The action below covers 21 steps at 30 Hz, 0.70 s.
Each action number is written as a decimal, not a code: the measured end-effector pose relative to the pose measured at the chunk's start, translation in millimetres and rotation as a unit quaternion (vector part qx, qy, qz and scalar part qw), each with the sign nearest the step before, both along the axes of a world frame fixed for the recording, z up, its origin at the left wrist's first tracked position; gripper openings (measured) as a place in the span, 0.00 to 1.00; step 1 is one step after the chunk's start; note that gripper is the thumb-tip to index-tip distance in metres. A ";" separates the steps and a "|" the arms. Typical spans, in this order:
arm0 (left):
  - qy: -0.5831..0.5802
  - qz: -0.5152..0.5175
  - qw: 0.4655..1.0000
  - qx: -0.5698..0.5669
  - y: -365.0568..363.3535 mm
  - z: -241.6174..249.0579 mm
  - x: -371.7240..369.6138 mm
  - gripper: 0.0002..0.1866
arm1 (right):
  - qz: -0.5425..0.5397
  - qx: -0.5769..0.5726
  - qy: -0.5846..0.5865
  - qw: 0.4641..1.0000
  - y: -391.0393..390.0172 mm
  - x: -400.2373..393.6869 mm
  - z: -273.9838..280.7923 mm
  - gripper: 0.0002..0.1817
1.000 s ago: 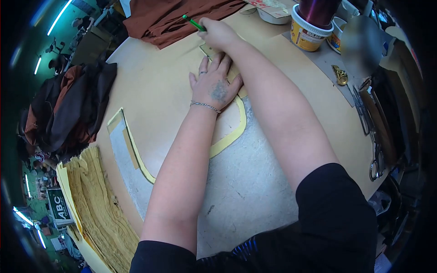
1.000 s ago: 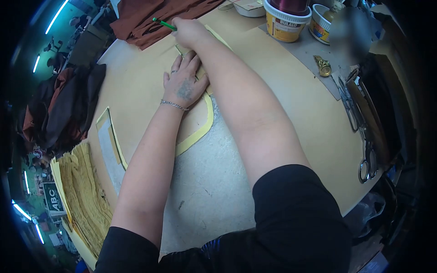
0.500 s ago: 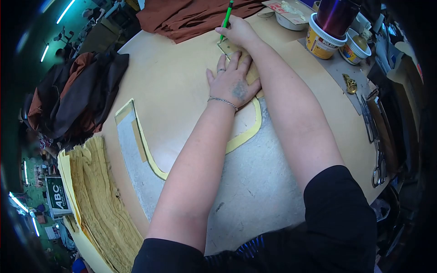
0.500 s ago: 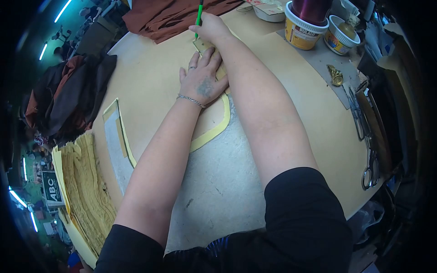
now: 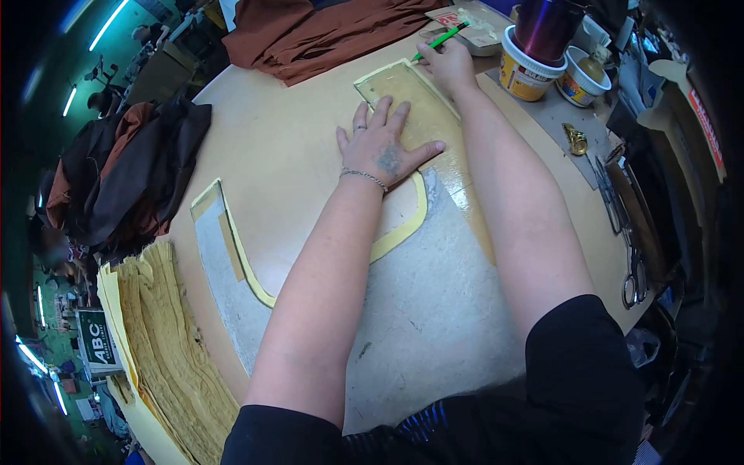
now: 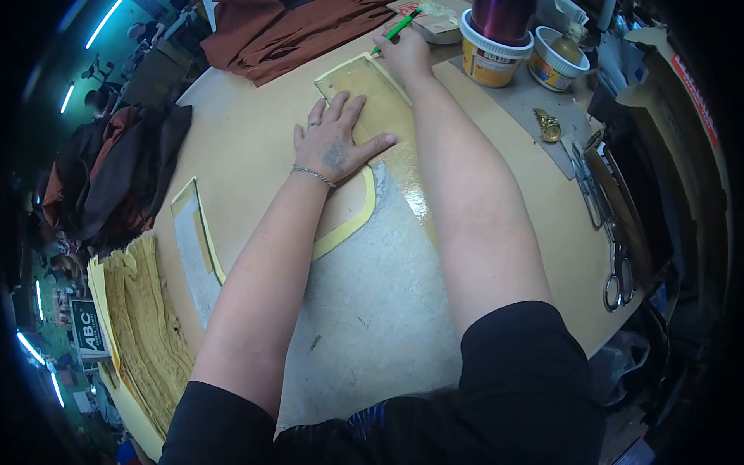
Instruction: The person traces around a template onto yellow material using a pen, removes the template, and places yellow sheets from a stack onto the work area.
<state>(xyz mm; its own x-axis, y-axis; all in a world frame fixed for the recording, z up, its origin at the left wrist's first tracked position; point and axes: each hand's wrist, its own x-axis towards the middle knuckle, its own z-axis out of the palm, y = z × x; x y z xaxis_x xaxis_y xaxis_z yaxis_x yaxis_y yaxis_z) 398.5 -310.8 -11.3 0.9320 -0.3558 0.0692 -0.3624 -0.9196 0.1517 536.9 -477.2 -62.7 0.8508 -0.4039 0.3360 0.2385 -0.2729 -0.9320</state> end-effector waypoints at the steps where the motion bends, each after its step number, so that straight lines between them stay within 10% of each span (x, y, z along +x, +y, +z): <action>1: 0.003 -0.002 1.000 -0.003 -0.8 1.0 -0.2 0.45 | 0.002 -0.015 -0.021 1.000 -0.3 1.1 -4.0 0.15; 16: 0.008 0.000 1.000 -0.009 -0.8 2.4 -0.3 0.47 | 0.068 -0.307 0.080 0.946 -16.0 -160.1 52.2 0.10; 21: 0.007 0.004 1.000 -0.009 -1.6 -0.6 -1.1 0.47 | 0.118 -0.210 0.070 0.968 -30.4 -196.8 49.7 0.09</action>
